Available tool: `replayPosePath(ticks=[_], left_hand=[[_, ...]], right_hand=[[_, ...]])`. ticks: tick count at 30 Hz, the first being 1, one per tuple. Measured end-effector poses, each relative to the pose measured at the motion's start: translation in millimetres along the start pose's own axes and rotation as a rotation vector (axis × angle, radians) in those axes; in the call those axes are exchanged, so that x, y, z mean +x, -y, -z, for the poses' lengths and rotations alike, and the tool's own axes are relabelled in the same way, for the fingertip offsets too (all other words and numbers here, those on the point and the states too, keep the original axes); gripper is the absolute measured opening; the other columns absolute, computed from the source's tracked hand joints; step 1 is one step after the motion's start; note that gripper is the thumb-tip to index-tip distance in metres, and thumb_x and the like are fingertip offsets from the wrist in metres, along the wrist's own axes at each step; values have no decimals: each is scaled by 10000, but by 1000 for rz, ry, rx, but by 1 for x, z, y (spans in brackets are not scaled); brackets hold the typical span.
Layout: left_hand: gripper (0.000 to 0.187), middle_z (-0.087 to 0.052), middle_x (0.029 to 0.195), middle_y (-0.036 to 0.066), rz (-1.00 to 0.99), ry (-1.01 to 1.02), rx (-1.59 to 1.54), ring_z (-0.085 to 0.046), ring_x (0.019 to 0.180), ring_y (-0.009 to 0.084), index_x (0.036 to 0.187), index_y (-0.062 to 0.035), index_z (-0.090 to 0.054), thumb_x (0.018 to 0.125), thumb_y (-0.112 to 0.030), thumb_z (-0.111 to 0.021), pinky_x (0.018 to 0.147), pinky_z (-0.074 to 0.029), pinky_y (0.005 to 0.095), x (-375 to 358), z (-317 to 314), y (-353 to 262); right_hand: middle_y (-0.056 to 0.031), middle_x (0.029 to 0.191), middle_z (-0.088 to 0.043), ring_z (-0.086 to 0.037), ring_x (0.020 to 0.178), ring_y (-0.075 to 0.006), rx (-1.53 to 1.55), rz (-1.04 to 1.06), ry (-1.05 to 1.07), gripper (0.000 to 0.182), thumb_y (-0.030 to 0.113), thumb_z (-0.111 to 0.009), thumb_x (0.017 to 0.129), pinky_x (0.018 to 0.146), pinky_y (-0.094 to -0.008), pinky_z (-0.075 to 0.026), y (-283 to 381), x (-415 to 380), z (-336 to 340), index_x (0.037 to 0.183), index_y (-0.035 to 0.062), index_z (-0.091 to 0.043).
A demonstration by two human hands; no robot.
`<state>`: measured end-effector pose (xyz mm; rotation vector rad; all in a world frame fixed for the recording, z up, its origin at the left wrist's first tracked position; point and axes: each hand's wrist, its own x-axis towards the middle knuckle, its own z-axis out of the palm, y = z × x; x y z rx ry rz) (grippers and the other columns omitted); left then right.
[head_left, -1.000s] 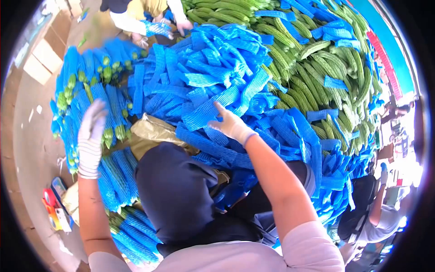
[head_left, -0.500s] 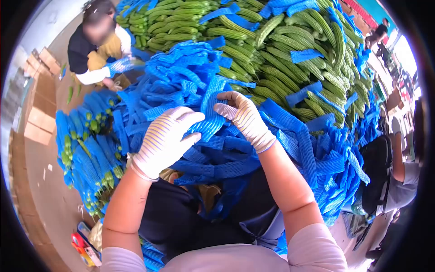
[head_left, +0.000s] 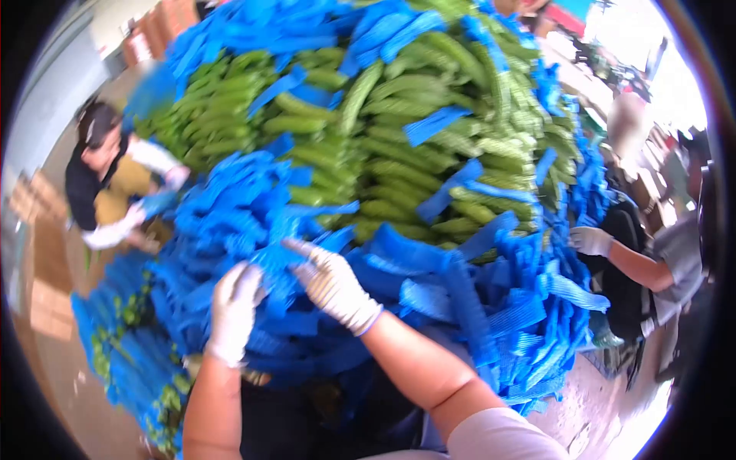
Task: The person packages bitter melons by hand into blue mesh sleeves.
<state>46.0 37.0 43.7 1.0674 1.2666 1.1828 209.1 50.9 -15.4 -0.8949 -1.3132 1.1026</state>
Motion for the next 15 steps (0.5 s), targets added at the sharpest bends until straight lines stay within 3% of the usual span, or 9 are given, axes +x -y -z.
replayPosePath(ticks=[2, 4, 6, 7, 8, 9, 10, 12, 15], left_hand=[[159, -576, 816, -1, -22, 114, 196, -525, 709, 79, 942, -47, -628, 936, -196, -574, 654, -457, 246, 17, 25, 5], [131, -582, 826, 36, -361, 41, 524, -549, 728, 124, 938, -27, -620, 907, -149, -580, 688, -474, 291, 24, 24, 22], [139, -616, 850, 98, -716, 88, 499, -603, 772, 222, 952, -6, -628, 856, -103, -597, 743, -491, 349, -14, -24, -7], [154, -630, 900, 119, -846, 317, 577, -615, 824, 266, 962, -10, -638, 838, -95, -607, 776, -493, 376, -27, -31, -20], [173, -645, 950, 139, -968, 543, 653, -627, 875, 310, 972, -14, -647, 819, -88, -616, 810, -495, 403, -34, -36, -28], [170, -647, 999, 147, -954, 592, 636, -620, 941, 330, 966, -16, -655, 819, -92, -615, 864, -480, 418, -36, -39, -26], [168, -649, 1048, 155, -938, 636, 621, -612, 1008, 351, 960, -18, -663, 819, -96, -614, 918, -465, 432, -37, -40, -21], [266, -631, 1097, 158, -1176, 422, 890, -604, 1030, 338, 1061, -19, -641, 809, -95, -612, 925, -470, 427, -29, -27, -9], [288, -624, 1117, 176, -929, 251, 856, -602, 1008, 352, 1095, -12, -627, 818, -73, -575, 904, -476, 423, -23, -9, 8]], right_hand=[[-142, 1085, -662, -645, 989, -235, -711, 90, -99, 385, 88, -616, 819, 868, -339, -507, 19, 4, 15, 1203, 72, -605], [-181, 1046, -649, -627, 980, -314, -780, -38, -27, 344, 106, -626, 763, 825, -400, -516, 32, 8, 13, 1107, 92, -637], [-200, 911, -655, -643, 844, -342, -837, -101, 130, 302, 141, -633, 785, 734, -412, -519, 18, 4, -4, 1081, 80, -628], [-207, 901, -654, -642, 840, -349, -241, -231, 151, 293, 158, -633, 791, 736, -408, -516, -29, -1, -20, 1068, 64, -624], [-196, 890, -660, -647, 820, -331, -343, -105, 216, 287, 183, -626, 810, 739, -389, -510, -22, -3, -19, 1059, 42, -617], [-184, 879, -666, -652, 799, -314, -440, 27, 265, 290, 208, -620, 828, 742, -369, -505, -11, -5, -18, 1049, 20, -611], [-161, 867, -670, -657, 807, -265, -382, -86, 253, 294, 195, -610, 848, 760, -350, -502, 0, -1, -21, 1075, 9, -601], [-96, 906, -677, -630, 819, -178, 145, -86, 69, 259, 91, -646, 839, 726, -319, -505, -29, -1, -15, 1081, 12, -597], [-134, 896, -679, -646, 839, -180, -301, -151, -124, 255, 76, -638, 828, 738, -314, -510, -13, 7, -5, 1072, 8, -604]])
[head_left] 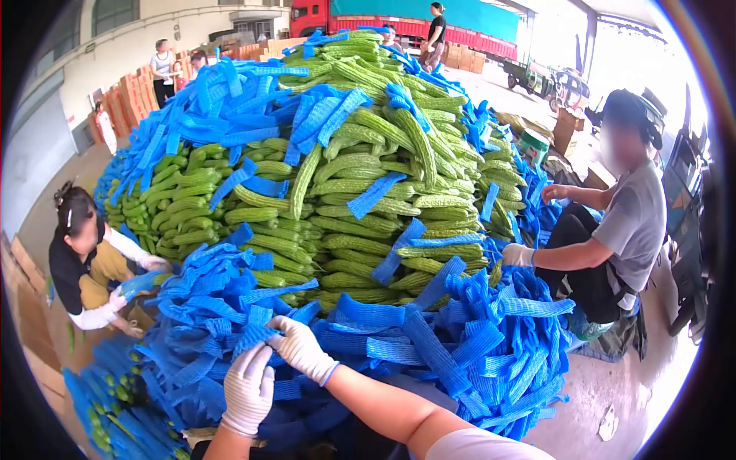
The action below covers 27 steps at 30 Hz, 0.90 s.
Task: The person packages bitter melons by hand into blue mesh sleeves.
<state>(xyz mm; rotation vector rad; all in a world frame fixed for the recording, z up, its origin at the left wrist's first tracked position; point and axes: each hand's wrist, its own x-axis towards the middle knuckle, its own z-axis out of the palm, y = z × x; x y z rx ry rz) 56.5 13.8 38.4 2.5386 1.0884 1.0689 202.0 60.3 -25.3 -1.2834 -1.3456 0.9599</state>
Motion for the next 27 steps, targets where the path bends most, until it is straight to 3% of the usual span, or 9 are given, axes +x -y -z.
replayPosePath(ticks=[3, 5, 7, 10, 13, 17, 21, 25, 27], left_hand=[[277, -626, 1062, 227, 284, 369, 71, -610, 991, 351, 1102, 8, -614, 846, -64, -539, 884, -479, 419, -15, -1, 31], [251, -634, 1032, 220, 264, 95, -274, -625, 982, 321, 1092, 17, -614, 874, -61, -518, 869, -481, 395, -24, -8, 50], [276, -621, 1107, 116, 757, -140, -1201, -605, 1008, 212, 1171, -19, -579, 912, -64, -495, 887, -484, 340, -26, -10, 55], [267, -602, 1140, 90, 772, -286, -1616, -593, 1004, 198, 1172, -40, -567, 919, -93, -500, 917, -466, 306, -18, 10, 54], [224, -643, 1023, 84, 756, -236, -1161, -610, 967, 207, 1107, -25, -609, 935, -113, -495, 887, -475, 355, -38, -6, 81], [231, -671, 951, 177, 481, 415, 3, -639, 897, 321, 955, -25, -645, 885, -191, -500, 781, -499, 419, -36, -12, 76], [315, -640, 1113, 163, 97, 289, 136, -609, 1036, 327, 1056, -68, -662, 808, -247, -586, 892, -489, 414, -56, -39, 135], [355, -624, 1164, 148, 43, 207, 191, -598, 1079, 300, 1119, -68, -653, 792, -189, -584, 940, -471, 394, -29, -1, 100], [350, -627, 1162, 145, 124, 87, 190, -602, 1074, 290, 1116, -69, -655, 788, -161, -573, 940, -470, 397, -5, 25, 56]], right_hand=[[-162, 862, -673, -668, 800, -315, -263, 181, 23, 235, 157, -651, 818, 712, -374, -525, 13, -13, 3, 1034, 70, -619], [-150, 857, -670, -656, 804, -334, -401, 162, 134, 217, 197, -650, 824, 690, -391, -521, 24, -21, -6, 1017, 104, -622], [-139, 838, -666, -655, 790, -331, -407, 142, 149, 208, 227, -646, 838, 677, -397, -515, 28, -28, -14, 1013, 119, -620], [-142, 856, -657, -644, 806, -332, -410, 204, 297, 186, 221, -640, 866, 692, -383, -510, 41, -38, -18, 999, 94, -617], [-130, 898, -643, -630, 832, -289, -72, 550, 81, 150, 157, -636, 882, 719, -347, -501, 17, -28, -31, 998, 65, -612], [-22, 940, -620, -567, 879, -109, 362, 143, 300, 142, 104, -625, 908, 825, -274, -469, 24, -37, -24, 1026, 29, -606], [-68, 925, -626, -591, 857, -150, 58, 495, 561, 193, 84, -627, 899, 822, -287, -487, 32, -58, -31, 1081, 29, -598], [-39, 913, -631, -579, 839, -128, 155, -11, 830, 182, 127, -619, 926, 774, -285, -486, 37, -56, -24, 1077, 27, -605], [-33, 932, -626, -570, 853, -115, 210, 53, 838, 163, 131, -608, 936, 777, -280, -480, 36, -55, -23, 1061, 27, -609]])
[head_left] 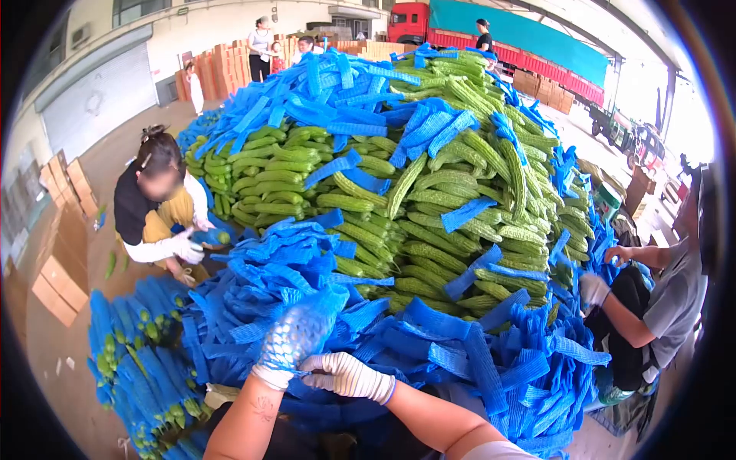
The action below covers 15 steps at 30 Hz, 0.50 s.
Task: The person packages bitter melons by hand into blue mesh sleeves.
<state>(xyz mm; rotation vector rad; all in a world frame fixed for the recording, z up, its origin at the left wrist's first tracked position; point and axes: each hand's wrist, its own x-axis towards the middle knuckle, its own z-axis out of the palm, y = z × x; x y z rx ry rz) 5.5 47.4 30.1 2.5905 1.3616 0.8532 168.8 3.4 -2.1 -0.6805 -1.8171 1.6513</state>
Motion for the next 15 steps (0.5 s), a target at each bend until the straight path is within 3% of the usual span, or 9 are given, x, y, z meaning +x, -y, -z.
replayPosePath(ticks=[2, 3, 6, 8, 10, 12, 14, 15], left_hand=[[368, -624, 1197, 136, -288, 21, 143, -599, 1106, 258, 1205, -59, -601, 849, -116, -528, 948, -475, 387, 28, 44, -33], [382, -628, 1186, 129, -285, 25, -55, -596, 1107, 271, 1208, -70, -606, 836, -111, -530, 966, -460, 393, 33, 47, -34], [413, -597, 1237, 123, -232, -100, -152, -550, 1174, 253, 1244, -72, -578, 836, -91, -516, 1028, -403, 401, 23, 26, -28], [418, -504, 1339, 135, -284, -153, -166, -457, 1275, 255, 1271, -40, -525, 861, -115, -498, 1148, -259, 412, 19, 35, -44], [452, -494, 1351, 117, -233, 82, 44, -450, 1271, 252, 1323, -67, -493, 872, -99, -479, 1138, -266, 407, 22, 37, -17], [449, -500, 1343, 67, -318, 316, 935, -453, 1254, 247, 1345, -102, -480, 899, -117, -429, 1138, -265, 403, 17, 20, -21], [473, -418, 1448, 36, -285, 282, 1045, -342, 1366, 187, 1386, -116, -431, 918, -176, -391, 1168, -189, 416, 15, 23, -15], [470, -397, 1466, 37, -34, 197, 127, -319, 1383, 195, 1396, -108, -419, 933, -175, -376, 1174, -164, 410, 10, 17, -9]], right_hand=[[-39, 905, -610, -570, 860, -126, 15, 207, 15, 135, 89, -615, 918, 791, -277, -477, 10, -2, -7, 1035, 22, -598], [-65, 955, -611, -587, 897, -158, -20, 337, 13, 152, 86, -623, 908, 814, -304, -482, 14, -2, -11, 1039, 14, -597], [-93, 972, -612, -601, 920, -193, -141, 475, 37, 171, 83, -636, 891, 837, -324, -483, 35, -4, -13, 1043, 16, -596], [-97, 935, -606, -599, 889, -198, -133, 458, 34, 152, 78, -640, 880, 815, -324, -486, 34, -3, -18, 1013, 17, -600], [-96, 882, -599, -596, 837, -199, -1, 255, 197, 102, 78, -633, 881, 768, -319, -487, 36, -5, -24, 962, 23, -604], [-106, 840, -600, -603, 788, -220, -71, 299, 159, 92, 102, -639, 872, 720, -325, -487, 24, -1, -33, 929, 37, -607], [-120, 866, -619, -620, 815, -253, -72, 328, 105, 104, 109, -643, 864, 726, -339, -488, 25, 0, -34, 941, 45, -617], [-123, 896, -632, -627, 838, -263, -83, 279, 126, 123, 111, -647, 860, 741, -341, -490, 26, -3, -33, 961, 46, -624]])
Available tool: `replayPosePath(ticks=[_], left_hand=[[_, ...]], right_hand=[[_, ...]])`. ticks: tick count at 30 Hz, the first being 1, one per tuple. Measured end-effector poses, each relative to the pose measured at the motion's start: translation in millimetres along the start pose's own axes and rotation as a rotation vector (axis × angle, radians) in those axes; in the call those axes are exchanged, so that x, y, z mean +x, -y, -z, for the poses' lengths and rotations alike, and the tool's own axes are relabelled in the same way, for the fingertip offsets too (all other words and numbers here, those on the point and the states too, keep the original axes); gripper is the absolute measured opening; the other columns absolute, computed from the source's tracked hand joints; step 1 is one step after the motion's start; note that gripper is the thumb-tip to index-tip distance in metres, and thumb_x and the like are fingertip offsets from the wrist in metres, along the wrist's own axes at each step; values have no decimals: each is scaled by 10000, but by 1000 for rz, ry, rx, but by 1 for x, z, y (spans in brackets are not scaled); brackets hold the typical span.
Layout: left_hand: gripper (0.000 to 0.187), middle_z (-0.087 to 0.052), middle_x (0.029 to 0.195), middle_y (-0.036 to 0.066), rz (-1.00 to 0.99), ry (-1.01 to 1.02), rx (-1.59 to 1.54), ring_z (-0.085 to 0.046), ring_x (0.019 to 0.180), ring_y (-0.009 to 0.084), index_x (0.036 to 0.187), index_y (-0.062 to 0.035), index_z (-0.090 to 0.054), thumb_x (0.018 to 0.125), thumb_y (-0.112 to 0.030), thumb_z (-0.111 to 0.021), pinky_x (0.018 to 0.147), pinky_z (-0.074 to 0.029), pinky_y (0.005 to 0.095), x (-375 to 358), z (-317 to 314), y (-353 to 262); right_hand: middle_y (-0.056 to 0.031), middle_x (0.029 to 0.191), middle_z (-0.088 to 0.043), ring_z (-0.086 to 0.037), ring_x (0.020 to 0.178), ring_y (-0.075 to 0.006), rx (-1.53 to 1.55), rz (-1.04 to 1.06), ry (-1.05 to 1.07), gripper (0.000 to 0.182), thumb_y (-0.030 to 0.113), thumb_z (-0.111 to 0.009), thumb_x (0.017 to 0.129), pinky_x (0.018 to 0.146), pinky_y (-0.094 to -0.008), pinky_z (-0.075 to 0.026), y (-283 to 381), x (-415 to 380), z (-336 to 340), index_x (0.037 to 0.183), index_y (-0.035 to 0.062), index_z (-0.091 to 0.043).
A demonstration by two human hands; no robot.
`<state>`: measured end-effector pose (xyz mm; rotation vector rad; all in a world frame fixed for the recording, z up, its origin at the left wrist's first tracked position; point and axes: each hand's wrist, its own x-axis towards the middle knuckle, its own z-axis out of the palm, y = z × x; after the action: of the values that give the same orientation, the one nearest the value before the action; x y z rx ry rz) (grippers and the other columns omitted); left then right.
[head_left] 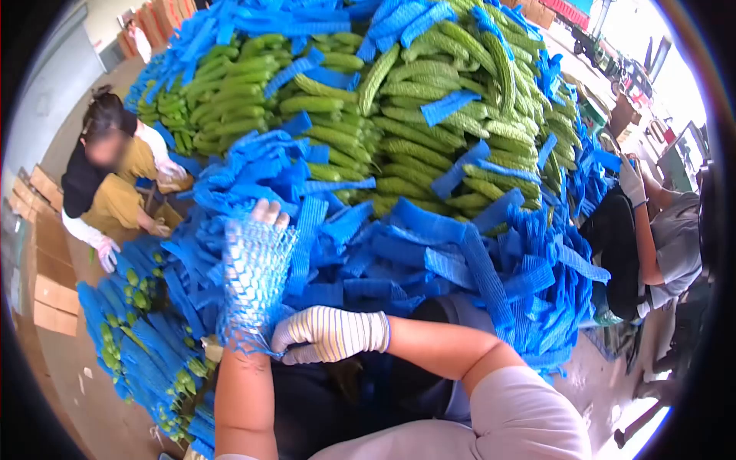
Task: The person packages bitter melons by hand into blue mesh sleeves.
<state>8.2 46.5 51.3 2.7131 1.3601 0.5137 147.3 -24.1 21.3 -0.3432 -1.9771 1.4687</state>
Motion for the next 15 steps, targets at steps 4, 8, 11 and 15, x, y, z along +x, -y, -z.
replayPosePath(ticks=[4, 8, 11, 15], left_hand=[[519, -326, 1505, 92, 163, -101, -888, -306, 1377, 229, 1490, -65, -236, 1032, -310, -244, 1141, -182, 421, -3, -44, 54], [455, -465, 1375, 134, 297, -115, -1307, -434, 1270, 253, 1430, -41, -351, 984, -126, -372, 1112, -285, 421, -12, -66, 82], [254, -562, 1203, 193, 27, -263, -200, -509, 1176, 313, 1114, 19, -544, 907, -125, -512, 1058, -372, 452, -4, -83, 75], [376, -535, 1264, 198, 103, -300, -354, -559, 1131, 271, 1244, 37, -495, 919, -147, -540, 1006, -451, 420, -12, -116, 52]], right_hand=[[-116, 1002, -668, -643, 951, -241, 10, -240, 131, 190, 109, -653, 868, 836, -333, -504, 26, 2, 44, 1038, 23, -654], [-114, 972, -681, -666, 880, -241, -491, -113, -245, 157, 154, -614, 879, 790, -341, -532, -27, -11, 132, 992, 62, -671], [-148, 844, -685, -666, 804, -299, -722, -570, -635, 209, 197, -616, 853, 760, -371, -524, -86, -20, 197, 1000, 59, -670], [-162, 930, -690, -657, 911, -333, -1004, -706, -686, 281, 278, -567, 872, 810, -411, -514, -178, -3, 251, 1078, 113, -662]])
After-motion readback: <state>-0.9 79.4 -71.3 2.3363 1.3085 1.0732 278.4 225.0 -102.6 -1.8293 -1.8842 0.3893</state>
